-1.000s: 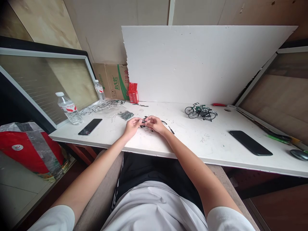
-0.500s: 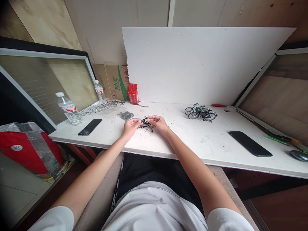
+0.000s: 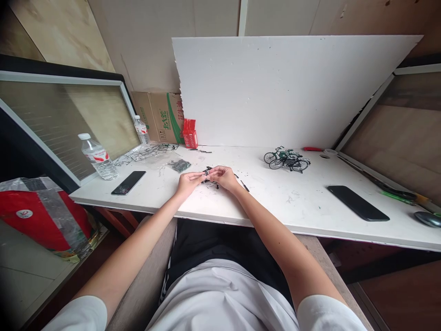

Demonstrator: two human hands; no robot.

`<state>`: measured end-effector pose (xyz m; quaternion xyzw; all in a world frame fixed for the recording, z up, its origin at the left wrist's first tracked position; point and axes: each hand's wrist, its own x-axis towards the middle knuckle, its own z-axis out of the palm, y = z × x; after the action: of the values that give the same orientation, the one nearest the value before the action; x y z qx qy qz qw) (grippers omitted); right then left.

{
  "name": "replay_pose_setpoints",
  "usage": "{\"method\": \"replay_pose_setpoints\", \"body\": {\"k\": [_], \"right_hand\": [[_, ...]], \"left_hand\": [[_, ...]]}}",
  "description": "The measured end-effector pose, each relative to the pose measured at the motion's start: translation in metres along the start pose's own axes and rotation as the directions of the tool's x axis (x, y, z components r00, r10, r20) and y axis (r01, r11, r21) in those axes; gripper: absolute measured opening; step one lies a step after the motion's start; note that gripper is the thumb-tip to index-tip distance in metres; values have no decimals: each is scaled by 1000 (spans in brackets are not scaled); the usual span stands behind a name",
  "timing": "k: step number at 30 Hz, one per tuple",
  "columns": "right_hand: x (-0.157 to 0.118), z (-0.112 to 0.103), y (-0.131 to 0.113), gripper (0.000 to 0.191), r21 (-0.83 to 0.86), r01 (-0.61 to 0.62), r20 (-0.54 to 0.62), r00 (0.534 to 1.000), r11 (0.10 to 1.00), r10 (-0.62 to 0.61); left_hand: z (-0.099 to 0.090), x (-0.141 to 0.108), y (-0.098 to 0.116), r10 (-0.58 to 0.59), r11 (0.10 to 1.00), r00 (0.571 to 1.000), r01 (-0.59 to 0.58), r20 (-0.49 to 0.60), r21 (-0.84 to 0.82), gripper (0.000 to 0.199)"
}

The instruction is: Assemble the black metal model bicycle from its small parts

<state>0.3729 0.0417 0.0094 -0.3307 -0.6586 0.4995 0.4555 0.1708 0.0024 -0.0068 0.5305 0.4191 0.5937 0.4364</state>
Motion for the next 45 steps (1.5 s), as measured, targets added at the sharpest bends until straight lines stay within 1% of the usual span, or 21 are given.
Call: {"method": "replay_pose_setpoints", "body": {"k": [2,7,11,15,17,18,20,23,27,32,35,39,45], "right_hand": [[0,0,1,54,9,2,23,1000,1000,-3],[-1,1,0,51,-44,31,58,998,999,-28],[-1,0,-1,53,-62,48,81,996,997,-43],[-1,0,0,53,-73,52,95,995,996,-45],[0,0,1,51,-53,48,103,994,997,-42],[0,1,1,53,-32,42,109,993,999,-39],[0,2,1,62,10,30,122,992,999,-31],[0,3,-1,69,22,19,131,991,1000,-21],[0,3,-2,63,10,22,137,990,1000,-23],[0,2,0,58,22,42,163,986,999,-45],[2,0,4,58,19,58,169,984,998,-61],[4,-2,8,56,0,84,173,981,996,-83],[5,-2,8,55,-43,26,157,987,999,-19]], "left_hand": [[0,-1,2,-35,999,999,34,34,23,50],[0,-3,4,-51,998,994,49,98,25,53],[-1,-2,3,-74,997,992,72,106,25,58],[-1,0,1,-78,997,991,78,108,11,56],[-1,0,0,-77,997,992,78,103,-6,54],[-1,1,-1,-77,997,992,79,103,-13,53],[-1,2,-2,-77,997,992,80,103,-19,51],[-1,2,-6,-73,997,992,75,101,-18,50],[-2,4,-11,-45,999,995,44,84,11,46],[-2,6,-14,39,998,998,-42,54,49,37],[-2,6,-14,38,998,997,-41,66,44,34],[-1,5,-13,27,998,996,-32,84,54,35],[-1,3,-10,32,995,996,-40,88,96,37]]}}
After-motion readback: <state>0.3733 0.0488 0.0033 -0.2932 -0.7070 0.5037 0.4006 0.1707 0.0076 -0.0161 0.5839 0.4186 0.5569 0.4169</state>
